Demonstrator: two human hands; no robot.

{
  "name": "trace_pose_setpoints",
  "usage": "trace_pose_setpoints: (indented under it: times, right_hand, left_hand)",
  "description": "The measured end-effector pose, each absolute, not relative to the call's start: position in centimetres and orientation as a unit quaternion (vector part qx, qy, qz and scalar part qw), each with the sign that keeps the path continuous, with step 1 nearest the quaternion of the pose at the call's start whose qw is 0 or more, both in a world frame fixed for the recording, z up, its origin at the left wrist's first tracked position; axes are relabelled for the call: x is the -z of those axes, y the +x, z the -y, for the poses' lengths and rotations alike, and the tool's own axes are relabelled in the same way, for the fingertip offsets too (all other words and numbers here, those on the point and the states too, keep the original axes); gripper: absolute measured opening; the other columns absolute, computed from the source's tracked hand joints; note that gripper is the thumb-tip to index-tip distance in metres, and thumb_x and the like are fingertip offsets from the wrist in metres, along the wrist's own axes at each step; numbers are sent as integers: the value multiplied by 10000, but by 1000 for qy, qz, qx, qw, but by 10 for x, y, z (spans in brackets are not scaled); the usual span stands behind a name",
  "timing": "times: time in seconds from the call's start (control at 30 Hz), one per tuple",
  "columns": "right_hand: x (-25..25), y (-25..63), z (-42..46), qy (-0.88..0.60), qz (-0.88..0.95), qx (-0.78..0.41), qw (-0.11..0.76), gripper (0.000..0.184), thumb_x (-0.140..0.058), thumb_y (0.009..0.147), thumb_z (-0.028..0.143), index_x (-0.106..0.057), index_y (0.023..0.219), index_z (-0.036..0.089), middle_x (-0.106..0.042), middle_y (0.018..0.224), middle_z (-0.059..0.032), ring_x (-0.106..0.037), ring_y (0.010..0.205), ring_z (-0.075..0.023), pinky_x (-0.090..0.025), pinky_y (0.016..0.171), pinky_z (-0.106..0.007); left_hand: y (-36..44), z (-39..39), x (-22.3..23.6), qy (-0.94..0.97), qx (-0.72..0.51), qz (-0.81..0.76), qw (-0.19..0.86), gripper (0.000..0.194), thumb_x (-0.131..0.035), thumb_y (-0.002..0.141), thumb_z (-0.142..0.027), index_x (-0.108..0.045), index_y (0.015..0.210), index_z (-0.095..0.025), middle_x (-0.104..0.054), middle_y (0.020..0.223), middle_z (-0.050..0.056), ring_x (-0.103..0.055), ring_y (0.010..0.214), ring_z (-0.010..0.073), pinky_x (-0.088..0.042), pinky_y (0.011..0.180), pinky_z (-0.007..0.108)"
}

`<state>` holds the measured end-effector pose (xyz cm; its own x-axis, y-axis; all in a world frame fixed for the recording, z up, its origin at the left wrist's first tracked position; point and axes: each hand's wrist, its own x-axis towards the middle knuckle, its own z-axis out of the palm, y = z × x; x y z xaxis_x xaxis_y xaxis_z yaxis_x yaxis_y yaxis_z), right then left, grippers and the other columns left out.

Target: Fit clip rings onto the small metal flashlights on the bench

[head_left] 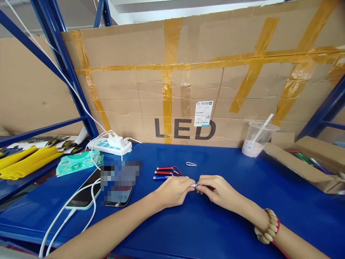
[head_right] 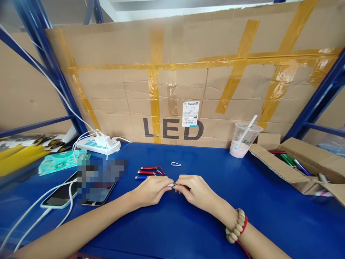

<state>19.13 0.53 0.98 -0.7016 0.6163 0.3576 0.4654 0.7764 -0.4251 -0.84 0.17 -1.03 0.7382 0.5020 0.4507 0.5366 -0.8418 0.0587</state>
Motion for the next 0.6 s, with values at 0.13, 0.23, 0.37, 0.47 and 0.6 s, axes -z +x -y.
trace_pose_setpoints:
  times: [0.13,0.23,0.37,0.47,0.6]
  right_hand:
    - [-8,185,-1,-318,882,-230,260,371,-392,900,336,-548,623,144,-550,603,-18,-509,508,-87,-400,537,-195]
    - [-7,180,3,-359,834,-331,257,410,-444,851,450,-520,601,133,-510,554,-6,-453,380,-69,-373,419,-192]
    - [-8,178,5,-394,771,-440,239,441,-492,781,538,-512,611,132,-460,477,19,-448,343,-77,-342,367,-184]
    - [-9,178,5,-389,758,-461,249,428,-498,775,534,-512,628,132,-460,481,25,-449,346,-71,-341,371,-178]
    - [-6,177,4,-388,769,-425,279,413,-460,801,524,-511,653,141,-481,511,20,-446,345,-68,-350,365,-180]
  left_hand:
    - [-7,1,11,-930,225,266,116,244,-269,932,-206,-494,866,-137,-545,698,24,-550,613,140,-369,503,246]
    - [-6,1,10,-923,233,258,164,259,-252,937,-206,-495,896,-129,-538,688,24,-544,595,142,-365,496,256]
    - [-6,1,9,-921,239,246,186,281,-230,944,-203,-500,938,-126,-536,683,25,-550,605,144,-376,512,258]
    - [-6,1,8,-920,245,257,168,286,-237,947,-210,-511,947,-128,-534,686,24,-550,620,141,-389,527,251]
    - [-6,-1,8,-914,258,284,131,287,-253,952,-239,-508,1036,-136,-560,747,30,-565,680,144,-428,590,250]
